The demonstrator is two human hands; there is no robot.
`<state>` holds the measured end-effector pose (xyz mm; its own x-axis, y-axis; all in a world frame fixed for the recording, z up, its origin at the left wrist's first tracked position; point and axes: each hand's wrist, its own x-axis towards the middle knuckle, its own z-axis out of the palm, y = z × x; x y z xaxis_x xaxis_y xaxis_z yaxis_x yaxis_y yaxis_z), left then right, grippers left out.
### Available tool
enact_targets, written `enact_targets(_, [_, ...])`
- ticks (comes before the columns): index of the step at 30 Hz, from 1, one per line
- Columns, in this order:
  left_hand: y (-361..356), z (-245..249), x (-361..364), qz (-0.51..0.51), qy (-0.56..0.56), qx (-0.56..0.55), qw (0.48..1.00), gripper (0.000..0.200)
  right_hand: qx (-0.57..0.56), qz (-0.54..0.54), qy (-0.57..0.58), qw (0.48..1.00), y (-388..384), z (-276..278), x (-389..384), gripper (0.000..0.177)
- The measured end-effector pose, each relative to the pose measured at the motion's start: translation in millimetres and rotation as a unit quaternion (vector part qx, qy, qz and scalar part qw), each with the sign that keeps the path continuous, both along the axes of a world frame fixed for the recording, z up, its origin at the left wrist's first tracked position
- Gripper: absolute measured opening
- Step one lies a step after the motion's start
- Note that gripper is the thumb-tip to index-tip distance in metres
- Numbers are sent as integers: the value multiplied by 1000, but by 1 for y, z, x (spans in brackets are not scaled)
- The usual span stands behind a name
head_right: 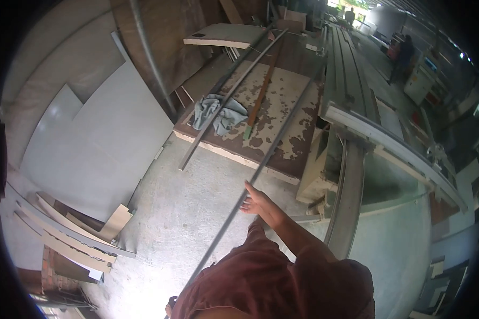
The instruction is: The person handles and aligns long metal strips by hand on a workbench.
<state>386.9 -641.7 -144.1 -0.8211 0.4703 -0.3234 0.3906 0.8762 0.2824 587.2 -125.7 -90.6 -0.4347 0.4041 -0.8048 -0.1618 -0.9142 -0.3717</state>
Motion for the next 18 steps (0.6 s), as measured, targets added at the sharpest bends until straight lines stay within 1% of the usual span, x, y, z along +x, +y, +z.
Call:
enact_targets(3, [-6, -31, 4, 10, -22, 6, 1000, 27, 23, 14, 0, 1000, -4, -10, 20, 79])
enact_targets(4, [-6, -37, 3, 4, -26, 14, 1000, 27, 26, 19, -2, 999, -3, -4, 21, 79])
enact_targets(6, [-3, -48, -3, -14, -26, 33, 999, 28, 71, 26, 17, 997, -3, 10, 25, 80])
enact_targets(8, [3, -55, -12, -39, -17, 55, 998, 29, 90, 28, 9, 996, -1, 29, 16, 82])
enact_targets(10, [13, -57, -20, -66, -3, 71, 995, 30, 106, 14, 6, 994, 5, 34, 10, 59])
enact_targets(11, [20, -56, -24, -74, 0, 71, 995, 30, 108, 16, 7, 994, 10, 37, 7, 59])
enact_targets(12, [29, -54, -26, -71, 1, 73, 995, 30, 116, 19, 6, 993, 16, 40, 3, 60])
enact_targets(14, [50, -46, -27, -43, -34, 56, 997, 28, 123, 21, 9, 992, 26, 52, -6, 60])
enact_targets(15, [57, -53, -27, -43, -40, 74, 996, 27, 142, 21, 2, 990, 32, 60, -10, 61])
enact_targets(16, [63, -62, -29, -42, -62, 67, 995, 30, 161, 20, -5, 987, 38, 68, -15, 61])
enact_targets(18, [89, -66, -25, -11, -95, 17, 995, 31, 178, 27, 11, 984, 56, 78, -20, 60])
